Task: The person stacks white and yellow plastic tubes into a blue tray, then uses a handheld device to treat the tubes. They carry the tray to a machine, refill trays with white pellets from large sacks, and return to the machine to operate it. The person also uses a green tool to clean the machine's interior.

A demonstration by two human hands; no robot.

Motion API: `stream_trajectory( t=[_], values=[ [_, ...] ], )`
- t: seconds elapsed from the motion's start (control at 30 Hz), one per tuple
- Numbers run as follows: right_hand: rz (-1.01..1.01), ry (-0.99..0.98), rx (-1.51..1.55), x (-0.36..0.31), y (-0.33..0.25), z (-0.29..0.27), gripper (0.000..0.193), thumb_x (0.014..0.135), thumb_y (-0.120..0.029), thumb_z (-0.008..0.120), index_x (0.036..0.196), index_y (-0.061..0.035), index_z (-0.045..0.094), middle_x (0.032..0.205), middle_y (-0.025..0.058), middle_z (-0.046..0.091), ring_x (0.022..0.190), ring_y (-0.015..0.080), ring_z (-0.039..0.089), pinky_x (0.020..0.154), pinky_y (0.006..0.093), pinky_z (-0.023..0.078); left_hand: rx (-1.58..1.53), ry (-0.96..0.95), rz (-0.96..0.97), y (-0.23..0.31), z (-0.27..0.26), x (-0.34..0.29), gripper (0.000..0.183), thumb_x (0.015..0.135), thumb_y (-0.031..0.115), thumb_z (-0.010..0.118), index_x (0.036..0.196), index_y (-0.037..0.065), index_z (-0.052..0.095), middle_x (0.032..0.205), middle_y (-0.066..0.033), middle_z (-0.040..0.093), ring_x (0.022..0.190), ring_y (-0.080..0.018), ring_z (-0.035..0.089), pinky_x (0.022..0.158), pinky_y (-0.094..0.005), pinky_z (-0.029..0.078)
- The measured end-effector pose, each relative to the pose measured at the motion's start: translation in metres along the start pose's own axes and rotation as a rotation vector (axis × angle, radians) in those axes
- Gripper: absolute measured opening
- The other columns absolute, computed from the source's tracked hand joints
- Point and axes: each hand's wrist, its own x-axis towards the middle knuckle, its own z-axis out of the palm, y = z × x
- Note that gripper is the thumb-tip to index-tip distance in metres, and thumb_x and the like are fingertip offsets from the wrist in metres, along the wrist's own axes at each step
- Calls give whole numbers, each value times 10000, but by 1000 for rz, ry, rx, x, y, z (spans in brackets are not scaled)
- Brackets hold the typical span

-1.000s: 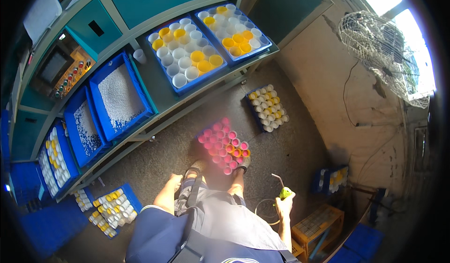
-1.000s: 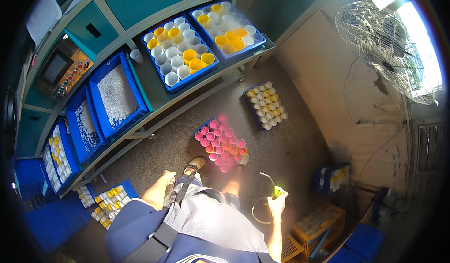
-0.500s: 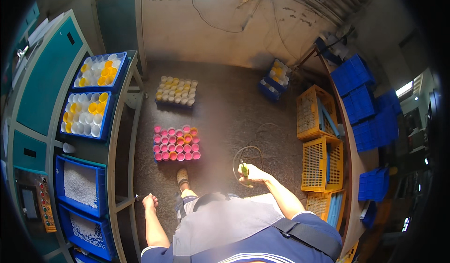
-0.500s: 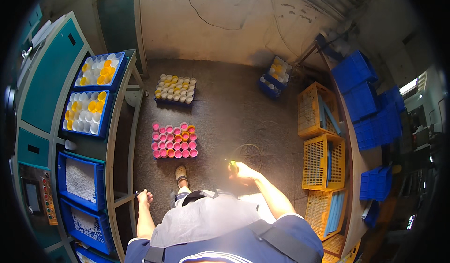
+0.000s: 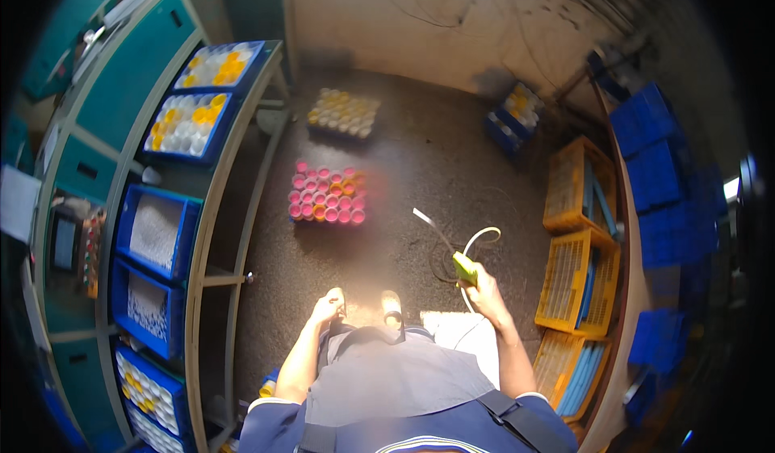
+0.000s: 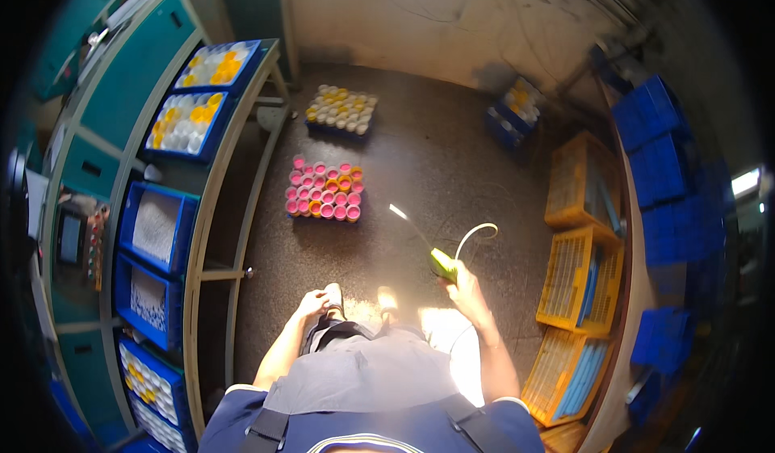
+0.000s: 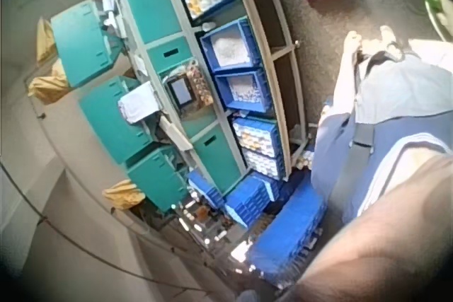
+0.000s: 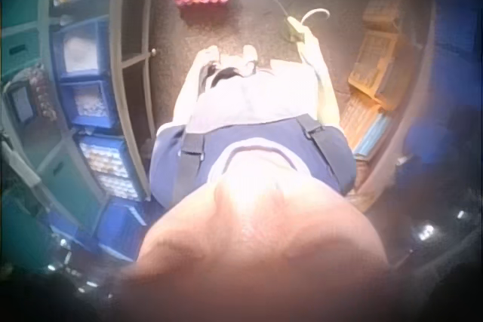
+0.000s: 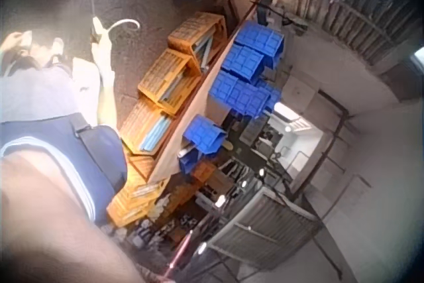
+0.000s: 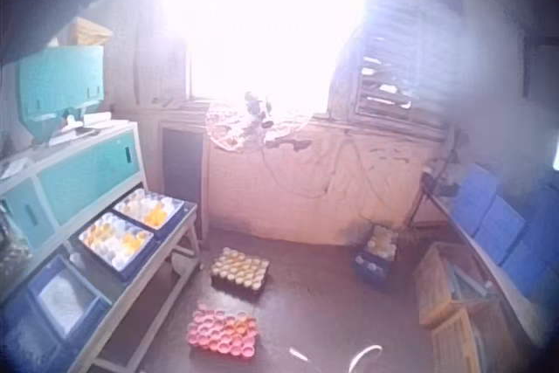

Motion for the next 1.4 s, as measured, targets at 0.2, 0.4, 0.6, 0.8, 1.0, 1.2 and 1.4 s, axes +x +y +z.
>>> stream_trajectory(
  t=[0.2,0.4,0.6,0.8,1.0,1.2,1.4],
  values=[
    [386,397,251,-28,49,6,227,910,-281,651,916,-58,615,776,-5,614,678,100,554,597,275,445,-149,169,-370,-44,-97,-10,322,961,254,562,1122,-24,559,927,-152,645,664,-232,618,469,-305,446],
    [582,728,284,-119,169,-15,211,921,-242,619,1016,-54,632,834,33,637,768,136,597,665,290,484,-151,369,-368,-156,-179,-16,323,968,259,535,1190,24,532,923,-155,652,713,-267,645,567,-364,514],
    [719,975,133,-200,243,-168,213,923,-220,621,1063,-61,626,878,38,636,790,153,605,664,302,494,-190,449,-413,-155,-142,-63,252,938,298,591,881,54,608,649,-62,606,482,-201,549,446,-382,471],
    [734,1045,-12,-106,265,-285,228,924,-199,623,1111,-67,619,921,43,635,812,169,612,663,314,504,-199,460,-146,-94,-85,-100,197,928,244,616,932,47,617,756,-24,603,631,-121,570,517,-299,476],
    [802,818,94,-24,258,-162,255,925,-177,625,1158,-74,613,965,47,634,833,186,620,662,326,514,-426,520,-207,-135,-87,-125,394,904,314,649,1180,35,608,1102,-125,642,924,-238,637,731,-399,549],
    [582,-817,237,59,114,233,398,931,-232,643,1276,-68,529,1046,53,650,866,160,636,712,306,509,-1244,665,-10,-154,-218,-139,764,900,394,636,1454,-7,296,1445,-239,401,1286,-388,453,997,-534,449],
    [-100,-1293,-112,103,-125,456,355,971,-272,589,1245,-50,548,1082,65,660,960,172,640,823,329,519,-1635,749,489,-96,-415,-137,912,868,367,667,1509,21,119,1569,-236,76,1450,-390,111,1083,-617,287]
  ],
)
